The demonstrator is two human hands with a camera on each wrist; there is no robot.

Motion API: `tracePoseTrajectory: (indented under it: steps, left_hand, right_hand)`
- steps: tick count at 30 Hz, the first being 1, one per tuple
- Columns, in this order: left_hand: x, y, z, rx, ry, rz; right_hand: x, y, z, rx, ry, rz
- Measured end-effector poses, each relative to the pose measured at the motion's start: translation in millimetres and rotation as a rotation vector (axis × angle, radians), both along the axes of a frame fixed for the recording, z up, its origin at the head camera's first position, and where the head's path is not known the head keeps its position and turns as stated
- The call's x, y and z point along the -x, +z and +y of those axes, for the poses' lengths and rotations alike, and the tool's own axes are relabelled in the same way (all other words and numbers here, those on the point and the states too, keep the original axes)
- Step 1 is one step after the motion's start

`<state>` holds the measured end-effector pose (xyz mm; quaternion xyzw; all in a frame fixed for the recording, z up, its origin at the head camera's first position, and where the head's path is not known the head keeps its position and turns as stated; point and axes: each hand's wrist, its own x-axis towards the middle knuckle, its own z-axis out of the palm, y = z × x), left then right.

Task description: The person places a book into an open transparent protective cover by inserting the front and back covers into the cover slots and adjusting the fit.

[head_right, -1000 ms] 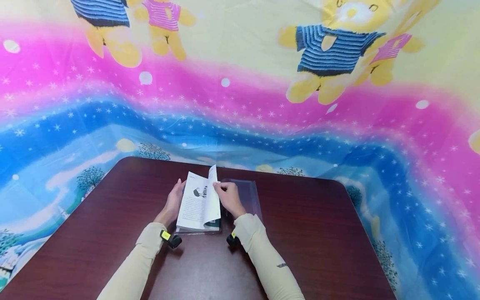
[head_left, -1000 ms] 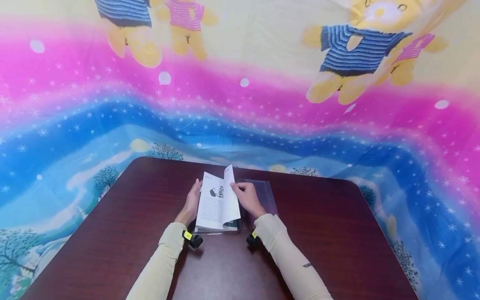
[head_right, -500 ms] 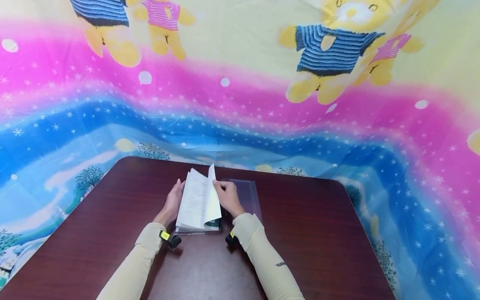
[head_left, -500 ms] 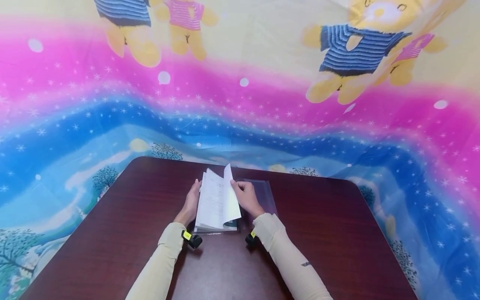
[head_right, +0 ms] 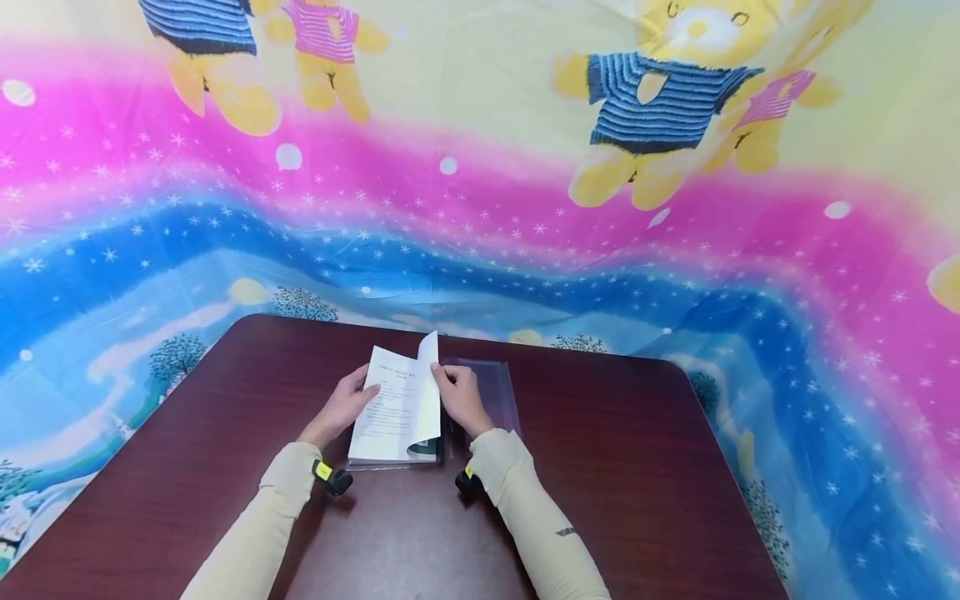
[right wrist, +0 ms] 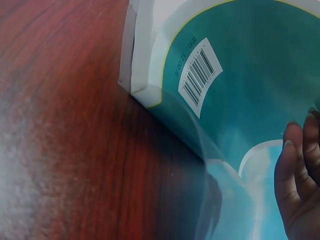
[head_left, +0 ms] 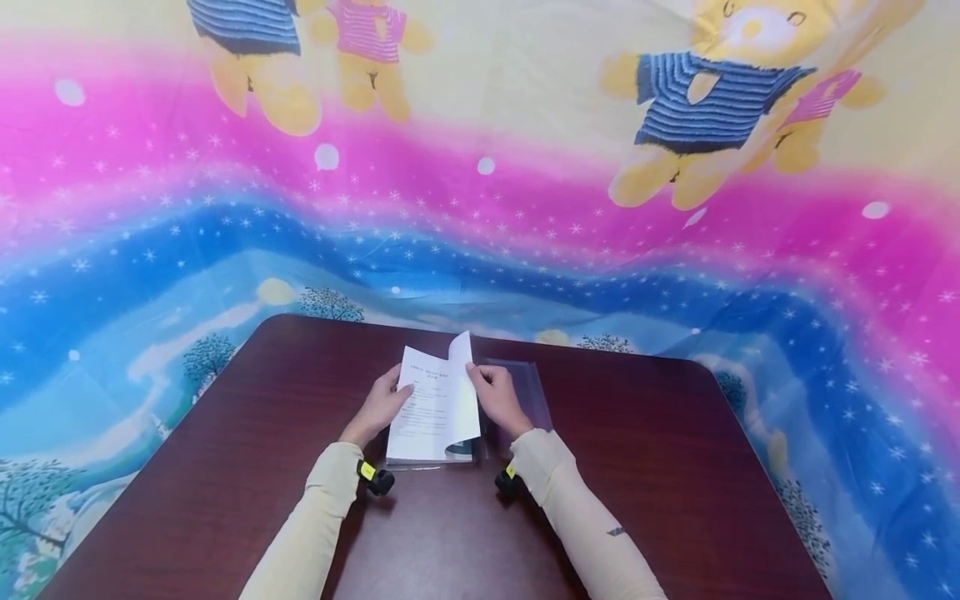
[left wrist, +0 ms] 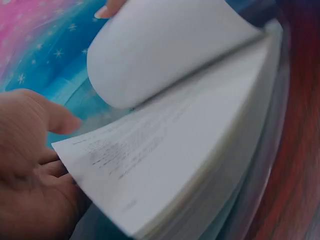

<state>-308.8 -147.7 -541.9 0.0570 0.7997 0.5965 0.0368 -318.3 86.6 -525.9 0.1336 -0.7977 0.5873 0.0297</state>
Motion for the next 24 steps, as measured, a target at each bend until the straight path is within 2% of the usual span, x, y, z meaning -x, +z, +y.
tracePoseTrajectory:
  steps: [4,7,10,14,20,24]
  left_hand:
    - [-2.4,-1.6,-2.4,0.189,0.019,0.11]
    - [-4.8,-0.5,-3.2,0.289,0.043,0.122]
    - [-5.9,1.3,-3.2,0.361,0.039,0.15]
    - [-4.5,4.4,-3.5,0.435,0.022,0.201]
    - [-1.2,8.2,-5.2,0.516,-0.006,0.212]
    - [-2.9,8.5,-3.8,0.545,-0.017,0.255]
  right_hand:
    - [-0.2,-3.4,2.7,-0.01,-0.006,0.008]
    - [0.6,-6.5,5.1,-0.012,-0.013,0.02]
    - [0.4,-8.0,7.3,-0.015,-0.017,0.021]
    - [0.1,-8.4,10.5,-0.021,-0.014,0.022]
    - [-1.8,-8.4,16.6,-0.034,0.001,0.015]
    - [-2.5,-9.1,19.7,-0.019,-0.001,0.019]
